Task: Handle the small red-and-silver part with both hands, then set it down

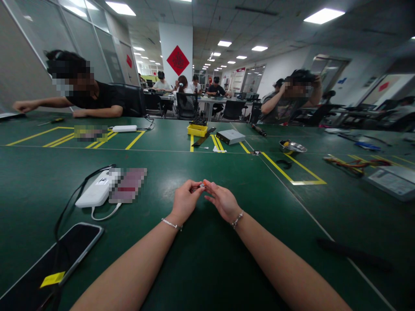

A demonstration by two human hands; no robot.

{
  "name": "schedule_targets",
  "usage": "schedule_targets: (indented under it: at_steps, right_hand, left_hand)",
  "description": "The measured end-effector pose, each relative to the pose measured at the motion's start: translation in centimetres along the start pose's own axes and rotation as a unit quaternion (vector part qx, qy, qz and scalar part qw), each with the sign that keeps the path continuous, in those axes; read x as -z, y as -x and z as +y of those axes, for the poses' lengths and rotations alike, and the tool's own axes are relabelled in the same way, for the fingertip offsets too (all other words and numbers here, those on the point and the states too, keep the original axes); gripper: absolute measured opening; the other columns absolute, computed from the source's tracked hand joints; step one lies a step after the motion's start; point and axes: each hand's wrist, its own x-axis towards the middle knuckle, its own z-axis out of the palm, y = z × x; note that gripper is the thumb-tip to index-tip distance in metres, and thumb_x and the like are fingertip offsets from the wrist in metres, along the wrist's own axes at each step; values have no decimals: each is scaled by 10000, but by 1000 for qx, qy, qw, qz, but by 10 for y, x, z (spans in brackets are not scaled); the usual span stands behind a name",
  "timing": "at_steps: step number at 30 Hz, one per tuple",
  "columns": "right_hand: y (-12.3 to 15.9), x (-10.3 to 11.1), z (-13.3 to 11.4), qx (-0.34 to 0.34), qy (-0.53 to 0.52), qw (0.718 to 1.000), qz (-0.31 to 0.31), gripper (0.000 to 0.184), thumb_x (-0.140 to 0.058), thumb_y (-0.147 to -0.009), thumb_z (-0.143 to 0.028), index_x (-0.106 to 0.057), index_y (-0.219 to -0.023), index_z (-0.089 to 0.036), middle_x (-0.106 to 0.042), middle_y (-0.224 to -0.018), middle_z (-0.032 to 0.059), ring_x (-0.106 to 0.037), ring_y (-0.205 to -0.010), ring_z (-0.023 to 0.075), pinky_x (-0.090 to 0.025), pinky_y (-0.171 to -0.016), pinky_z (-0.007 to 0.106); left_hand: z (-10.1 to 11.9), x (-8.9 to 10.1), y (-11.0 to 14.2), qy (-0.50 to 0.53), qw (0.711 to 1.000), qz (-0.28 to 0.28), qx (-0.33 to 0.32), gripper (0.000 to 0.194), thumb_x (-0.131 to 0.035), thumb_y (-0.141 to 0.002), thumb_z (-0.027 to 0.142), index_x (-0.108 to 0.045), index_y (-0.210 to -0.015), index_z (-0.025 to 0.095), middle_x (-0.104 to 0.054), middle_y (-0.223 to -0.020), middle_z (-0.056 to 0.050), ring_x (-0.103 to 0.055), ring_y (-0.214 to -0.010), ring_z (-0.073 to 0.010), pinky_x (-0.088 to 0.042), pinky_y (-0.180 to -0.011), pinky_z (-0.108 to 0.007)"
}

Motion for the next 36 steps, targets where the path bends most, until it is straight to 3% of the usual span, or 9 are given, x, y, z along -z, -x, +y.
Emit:
schedule_targets:
  at_steps: [11,16,18,21,26,29,31,36]
  right_hand:
    - [-2,2,1,21,51,998,13,341,-550,-689,-395,-610,-974,-217,-586,-1064,65,-491,-1010,189,-396,-781,321]
    - [-8,3,0,75,205,973,69,307,-600,-634,-315,-626,-908,-179,-656,-871,47,-578,-810,163,-428,-727,293]
    - [-13,11,-9,89,294,945,110,261,-567,-655,-309,-625,-877,-184,-663,-824,29,-585,-772,150,-438,-698,271]
    - [-17,43,-36,100,370,901,202,244,-518,-683,-307,-605,-882,-196,-650,-838,26,-573,-781,147,-430,-688,264]
    - [-1,137,-81,82,458,797,384,217,-483,-677,-249,-599,-838,-164,-604,-888,105,-503,-902,237,-357,-766,370]
    - [12,184,-87,-2,533,699,478,260,-440,-699,-254,-604,-885,-173,-602,-915,113,-512,-882,248,-370,-738,368]
    - [16,201,-84,-58,568,650,502,289,-419,-712,-275,-604,-922,-204,-607,-921,101,-518,-872,250,-390,-705,356]
    - [15,210,-78,-103,604,609,503,322,-417,-703,-323,-630,-931,-243,-596,-940,127,-500,-907,309,-404,-670,400]
  left_hand:
    - [-2,-1,-2,-15,1000,-13,7,155,-573,-683,303,-567,-772,176,-625,-713,7,-566,-636,-108,-435,-611,-230]
    - [-7,-6,0,-20,996,-87,-18,210,-589,-671,298,-510,-836,196,-616,-715,19,-574,-666,-113,-436,-615,-231]
    - [-10,-7,0,-26,992,-117,-34,330,-618,-643,287,-479,-932,211,-626,-798,11,-577,-751,-126,-438,-680,-249]
    - [-16,-7,-2,-82,990,-103,-45,397,-594,-662,290,-447,-1024,223,-610,-939,-16,-543,-899,-160,-404,-803,-304]
    - [-26,-2,-10,-141,986,-83,24,285,-529,-699,271,-493,-970,187,-585,-996,-58,-509,-965,-194,-383,-842,-335]
    - [-27,-1,-12,-148,984,-88,37,264,-506,-709,273,-509,-957,182,-579,-1002,-66,-505,-970,-202,-386,-839,-333]
    - [-27,-1,-12,-158,983,-93,30,270,-505,-708,279,-515,-959,182,-578,-1001,-72,-505,-969,-209,-386,-837,-336]
    - [-29,0,-13,-184,978,-92,40,281,-498,-707,274,-523,-967,170,-587,-986,-87,-529,-935,-204,-395,-818,-329]
